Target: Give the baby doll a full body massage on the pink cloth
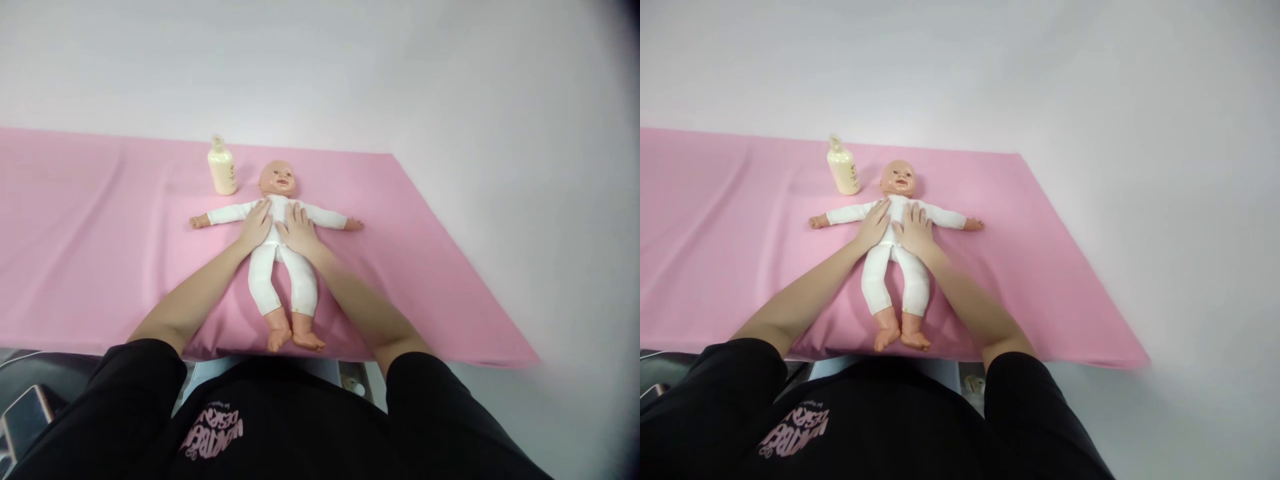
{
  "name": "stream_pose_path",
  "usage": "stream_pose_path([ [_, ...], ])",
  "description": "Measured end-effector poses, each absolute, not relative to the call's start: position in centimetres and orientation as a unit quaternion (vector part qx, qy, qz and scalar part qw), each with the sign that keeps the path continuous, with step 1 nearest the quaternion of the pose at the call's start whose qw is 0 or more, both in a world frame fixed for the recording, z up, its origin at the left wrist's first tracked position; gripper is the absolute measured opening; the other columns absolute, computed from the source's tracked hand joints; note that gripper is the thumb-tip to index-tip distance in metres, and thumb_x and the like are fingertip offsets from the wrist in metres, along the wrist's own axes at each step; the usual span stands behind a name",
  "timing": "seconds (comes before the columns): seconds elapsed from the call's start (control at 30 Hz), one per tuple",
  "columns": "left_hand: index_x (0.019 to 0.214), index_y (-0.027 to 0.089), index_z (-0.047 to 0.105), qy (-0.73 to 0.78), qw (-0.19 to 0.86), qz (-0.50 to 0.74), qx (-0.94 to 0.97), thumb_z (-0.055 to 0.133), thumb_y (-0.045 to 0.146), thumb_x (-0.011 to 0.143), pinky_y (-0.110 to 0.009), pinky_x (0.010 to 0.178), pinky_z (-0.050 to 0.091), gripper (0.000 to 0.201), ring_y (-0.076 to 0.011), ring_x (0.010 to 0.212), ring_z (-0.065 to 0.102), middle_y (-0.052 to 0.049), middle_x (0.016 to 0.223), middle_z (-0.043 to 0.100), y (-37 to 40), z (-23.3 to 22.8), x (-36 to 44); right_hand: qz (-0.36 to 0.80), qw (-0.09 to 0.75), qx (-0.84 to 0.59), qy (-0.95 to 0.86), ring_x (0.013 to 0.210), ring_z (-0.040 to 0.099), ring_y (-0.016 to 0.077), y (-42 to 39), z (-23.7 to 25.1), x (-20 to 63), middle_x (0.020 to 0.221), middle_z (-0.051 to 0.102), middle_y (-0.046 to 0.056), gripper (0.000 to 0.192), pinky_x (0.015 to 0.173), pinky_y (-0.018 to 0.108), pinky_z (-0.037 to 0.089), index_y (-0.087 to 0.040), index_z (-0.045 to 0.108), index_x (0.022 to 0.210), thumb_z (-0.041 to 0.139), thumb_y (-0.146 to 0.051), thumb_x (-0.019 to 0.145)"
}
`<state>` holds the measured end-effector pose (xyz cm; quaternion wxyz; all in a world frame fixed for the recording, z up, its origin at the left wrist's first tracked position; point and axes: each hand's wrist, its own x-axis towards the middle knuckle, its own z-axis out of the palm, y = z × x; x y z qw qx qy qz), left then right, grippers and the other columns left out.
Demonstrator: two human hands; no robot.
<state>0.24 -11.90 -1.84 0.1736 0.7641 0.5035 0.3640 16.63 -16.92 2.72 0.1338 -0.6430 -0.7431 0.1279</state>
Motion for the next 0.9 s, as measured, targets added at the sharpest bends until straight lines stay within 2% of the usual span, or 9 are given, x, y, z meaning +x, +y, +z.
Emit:
stream_pose_path([
  [0.1,0.155,0.017,0.044,0.532,0.185,0.372,0.738,0.041,0.035,0.099,-0.05,0.132,0.018,0.059,-0.0278,0.158,0.029,-0.011,0.165,0.04,-11.3,-2.6,0.0,0.134,0.086,-0.649,-0.744,0.159,0.011,0.0477,-18.6,3.3,15.6,0.172,0.006,0.025,0.077,0.124,0.069,0.016,-0.008,0.013,0.165,0.036,-0.048,0.104],
  [0.2,0.157,0.015,0.041,0.54,0.173,0.365,0.739,0.04,0.039,0.1,-0.052,0.131,0.018,0.062,-0.0298,0.159,0.026,-0.014,0.166,0.037,-11.2,-2.7,-0.2,0.133,0.084,-0.617,-0.771,0.159,0.005,0.0482,-19.8,3.6,14.9,0.172,0.003,0.026,0.083,0.125,0.069,0.012,-0.006,0.013,0.165,0.038,-0.054,0.102],
  [0.33,0.156,0.016,0.042,0.498,0.142,0.302,0.8,0.042,0.037,0.098,-0.059,0.128,0.02,0.062,-0.0326,0.158,0.026,-0.014,0.165,0.039,-12.1,-1.7,-0.1,0.131,0.147,-0.514,-0.835,0.162,0.005,0.039,-19.6,3.6,15.1,0.174,0.007,0.017,0.079,0.129,0.062,0.009,-0.011,0.014,0.166,0.041,-0.049,0.102],
  [0.47,0.139,0.021,0.064,0.378,0.107,0.271,0.879,0.056,0.033,0.089,-0.051,0.127,0.029,0.052,-0.0295,0.148,0.045,-0.011,0.152,0.057,-13.2,-0.7,0.2,0.137,0.22,-0.422,-0.869,0.162,0.016,0.0302,-18.0,3.2,16.3,0.17,0.03,0.006,0.057,0.131,0.058,0.008,-0.024,0.041,0.159,0.038,-0.039,0.104],
  [0.53,0.127,0.019,0.071,0.353,0.102,0.266,0.891,0.054,0.029,0.088,-0.049,0.121,0.04,0.044,-0.0287,0.136,0.058,-0.013,0.138,0.068,-13.4,-0.5,0.3,0.143,0.241,-0.398,-0.874,0.158,0.027,0.027,-17.0,2.9,17.0,0.164,0.044,0.004,0.051,0.131,0.058,0.009,-0.026,0.052,0.152,0.032,-0.037,0.105],
  [0.6,0.118,0.015,0.075,0.347,0.094,0.262,0.896,0.05,0.026,0.089,-0.05,0.115,0.046,0.04,-0.0291,0.125,0.065,-0.015,0.125,0.074,-13.5,-0.3,0.5,0.151,0.259,-0.4,-0.866,0.156,0.033,0.0245,-16.0,2.6,17.6,0.16,0.049,0.003,0.051,0.131,0.056,0.012,-0.026,0.055,0.149,0.028,-0.036,0.106],
  [0.67,0.111,0.016,0.077,0.346,0.082,0.264,0.897,0.047,0.025,0.091,-0.051,0.117,0.045,0.038,-0.0284,0.124,0.065,-0.014,0.122,0.075,-13.4,-0.2,0.7,0.156,0.274,-0.423,-0.849,0.155,0.034,0.0233,-15.2,2.3,18.2,0.16,0.049,0.003,0.052,0.13,0.053,0.016,-0.026,0.056,0.148,0.027,-0.037,0.107],
  [0.73,0.11,0.02,0.077,0.356,0.084,0.275,0.889,0.044,0.025,0.094,-0.051,0.123,0.038,0.038,-0.0259,0.131,0.061,-0.011,0.131,0.072,-13.5,0.1,0.9,0.159,0.282,-0.455,-0.83,0.156,0.033,0.0229,-14.7,2.0,18.5,0.162,0.047,0.003,0.052,0.13,0.053,0.017,-0.026,0.055,0.149,0.027,-0.039,0.107],
  [0.9,0.135,0.021,0.065,0.415,0.139,0.297,0.848,0.039,0.025,0.099,-0.055,0.127,0.027,0.044,-0.0236,0.145,0.05,-0.008,0.149,0.061,-13.7,0.5,1.2,0.149,0.272,-0.523,-0.794,0.158,0.028,0.0268,-14.4,1.6,18.6,0.167,0.038,0.004,0.055,0.13,0.055,0.019,-0.023,0.047,0.155,0.03,-0.042,0.106],
])
